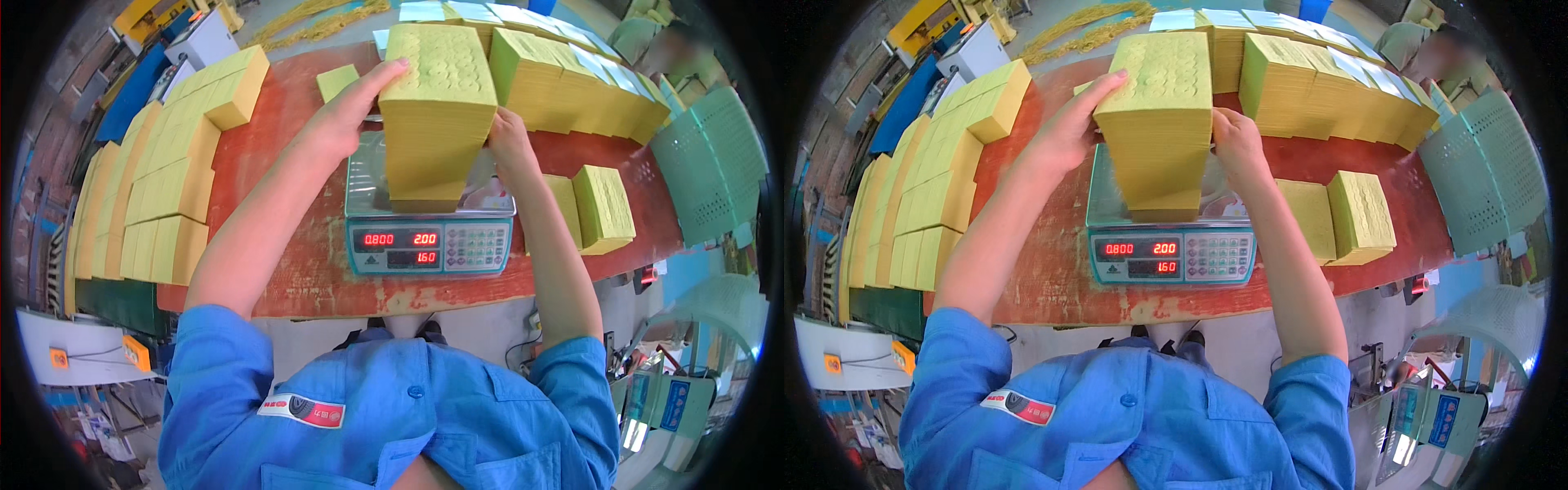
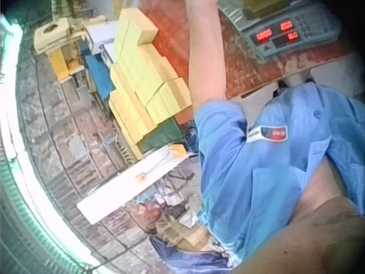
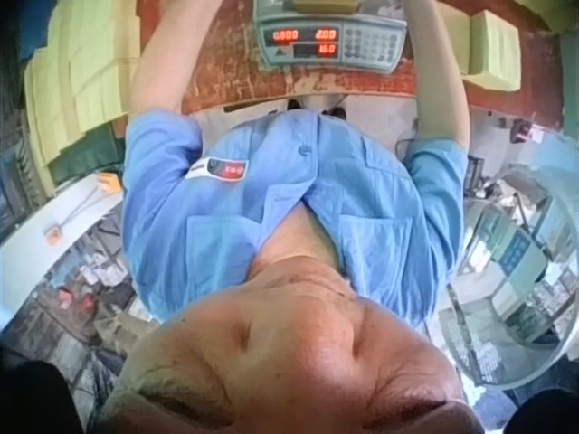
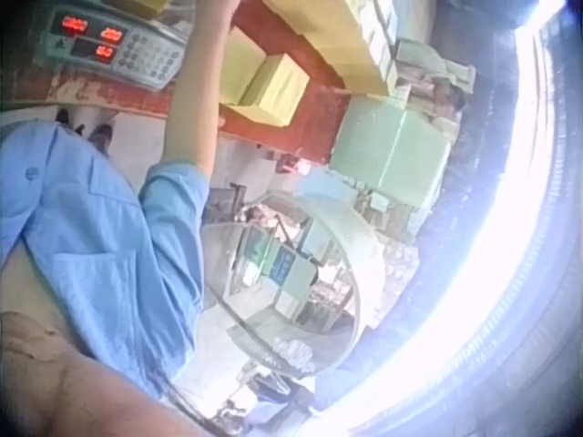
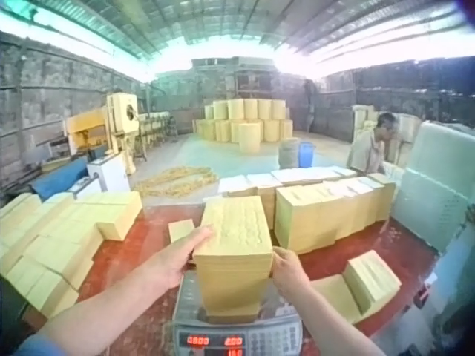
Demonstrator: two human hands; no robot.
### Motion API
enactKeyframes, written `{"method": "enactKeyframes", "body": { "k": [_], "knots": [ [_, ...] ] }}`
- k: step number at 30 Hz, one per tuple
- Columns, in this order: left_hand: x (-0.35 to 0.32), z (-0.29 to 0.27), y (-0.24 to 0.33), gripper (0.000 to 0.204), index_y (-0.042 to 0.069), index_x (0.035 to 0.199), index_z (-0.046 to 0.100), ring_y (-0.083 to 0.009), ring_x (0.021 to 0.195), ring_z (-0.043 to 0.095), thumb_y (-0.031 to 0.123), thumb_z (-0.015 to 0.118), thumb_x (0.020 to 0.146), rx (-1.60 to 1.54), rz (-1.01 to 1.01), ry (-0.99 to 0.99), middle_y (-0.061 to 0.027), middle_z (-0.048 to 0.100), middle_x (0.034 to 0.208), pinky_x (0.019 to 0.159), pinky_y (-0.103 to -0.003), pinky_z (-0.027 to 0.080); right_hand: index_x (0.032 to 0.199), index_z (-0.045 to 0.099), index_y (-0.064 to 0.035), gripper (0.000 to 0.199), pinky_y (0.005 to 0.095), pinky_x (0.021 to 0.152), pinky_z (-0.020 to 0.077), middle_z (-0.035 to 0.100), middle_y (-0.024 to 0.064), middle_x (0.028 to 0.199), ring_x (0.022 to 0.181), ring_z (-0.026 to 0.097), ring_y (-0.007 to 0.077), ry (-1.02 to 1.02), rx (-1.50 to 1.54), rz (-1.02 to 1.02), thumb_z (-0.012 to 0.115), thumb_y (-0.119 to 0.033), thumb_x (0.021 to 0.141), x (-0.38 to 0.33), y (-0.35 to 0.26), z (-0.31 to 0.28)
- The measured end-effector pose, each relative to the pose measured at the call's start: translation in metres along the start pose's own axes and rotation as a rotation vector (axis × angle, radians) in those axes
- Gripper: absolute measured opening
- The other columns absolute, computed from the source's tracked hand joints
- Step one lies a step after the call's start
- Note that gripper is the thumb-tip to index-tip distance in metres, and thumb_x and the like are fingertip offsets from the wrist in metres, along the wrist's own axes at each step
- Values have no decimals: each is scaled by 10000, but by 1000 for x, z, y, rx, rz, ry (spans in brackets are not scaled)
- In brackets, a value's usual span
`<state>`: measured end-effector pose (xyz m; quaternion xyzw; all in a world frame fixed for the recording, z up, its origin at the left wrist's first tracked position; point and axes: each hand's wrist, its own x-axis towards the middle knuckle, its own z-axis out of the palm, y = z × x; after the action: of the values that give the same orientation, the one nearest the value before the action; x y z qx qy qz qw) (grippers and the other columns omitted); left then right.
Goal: Weighing and stacking yellow paper sheets using an electronic scale.
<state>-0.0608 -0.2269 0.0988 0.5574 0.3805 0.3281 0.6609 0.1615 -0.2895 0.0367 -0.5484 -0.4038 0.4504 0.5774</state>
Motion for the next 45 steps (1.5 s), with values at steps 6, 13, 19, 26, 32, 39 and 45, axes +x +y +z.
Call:
{"method": "enactKeyframes", "body": {
  "k": [6, 13, 19, 26, 32, 39, 45],
  "knots": [
    [0, -6, -35, 818, 91, 1368, 496, -229, 1188, 483, 726, 495, 853, -109, 2, 95, -98, 529, 1337, 995, -428, 342, 1236, 614, 4, 398, 287, 808, 469, 655, 58, 1088, 939, 606, 150, 64, 73, -54, 527, -283, 973, -17, 20, 2],
    [-94, -65, -117, 735, 13, 1447, 356, -289, 1272, 469, 566, 425, 967, -403, -21, 337, -174, 433, 1436, 1047, -478, 380, 1209, 611, 14, 323, 309, 837, 480, 634, 94, 1152, 981, 614, 177, 202, 235, -13, 482, -196, 1001, -100, 55, -33],
    [-209, -111, -171, 563, -21, 1330, 430, -297, 1173, 554, 422, 476, 986, -596, -111, 635, -208, 524, 1310, 984, -464, 462, 1137, 632, 20, 266, 314, 827, 491, 653, 99, 1114, 968, 620, 170, 117, 309, 95, 466, -134, 999, -159, 82, -70],
    [-253, -64, -186, 472, 4, 1271, 472, -292, 1159, 564, 385, 460, 993, -670, -98, 689, -184, 560, 1267, 963, -449, 469, 1113, 639, 26, 252, 314, 828, 497, 659, 96, 1086, 959, 625, 167, -33, 329, 92, 467, -116, 994, -173, 79, -80],
    [-260, -33, -182, 458, 7, 1248, 486, -291, 1149, 570, 386, 455, 994, -673, -81, 682, -177, 575, 1250, 953, -442, 475, 1106, 641, 25, 245, 313, 827, 496, 659, 100, 1088, 960, 627, 170, -93, 359, 108, 465, -102, 993, -179, 82, -90],
    [-253, -24, -173, 462, -3, 1243, 485, -296, 1148, 569, 386, 458, 994, -635, -66, 675, -189, 568, 1256, 952, -441, 475, 1094, 647, 16, 236, 315, 815, 495, 663, 101, 1076, 950, 631, 176, -78, 389, 122, 464, -92, 991, -181, 84, -99],
    [-225, -18, -160, 469, 0, 1244, 485, -299, 1167, 552, 393, 470, 987, -620, -72, 597, -194, 563, 1261, 965, -447, 465, 1085, 650, 14, 234, 300, 803, 494, 662, 90, 1057, 943, 632, 169, -54, 401, 107, 462, -89, 989, -180, 80, -108]
  ]
}}
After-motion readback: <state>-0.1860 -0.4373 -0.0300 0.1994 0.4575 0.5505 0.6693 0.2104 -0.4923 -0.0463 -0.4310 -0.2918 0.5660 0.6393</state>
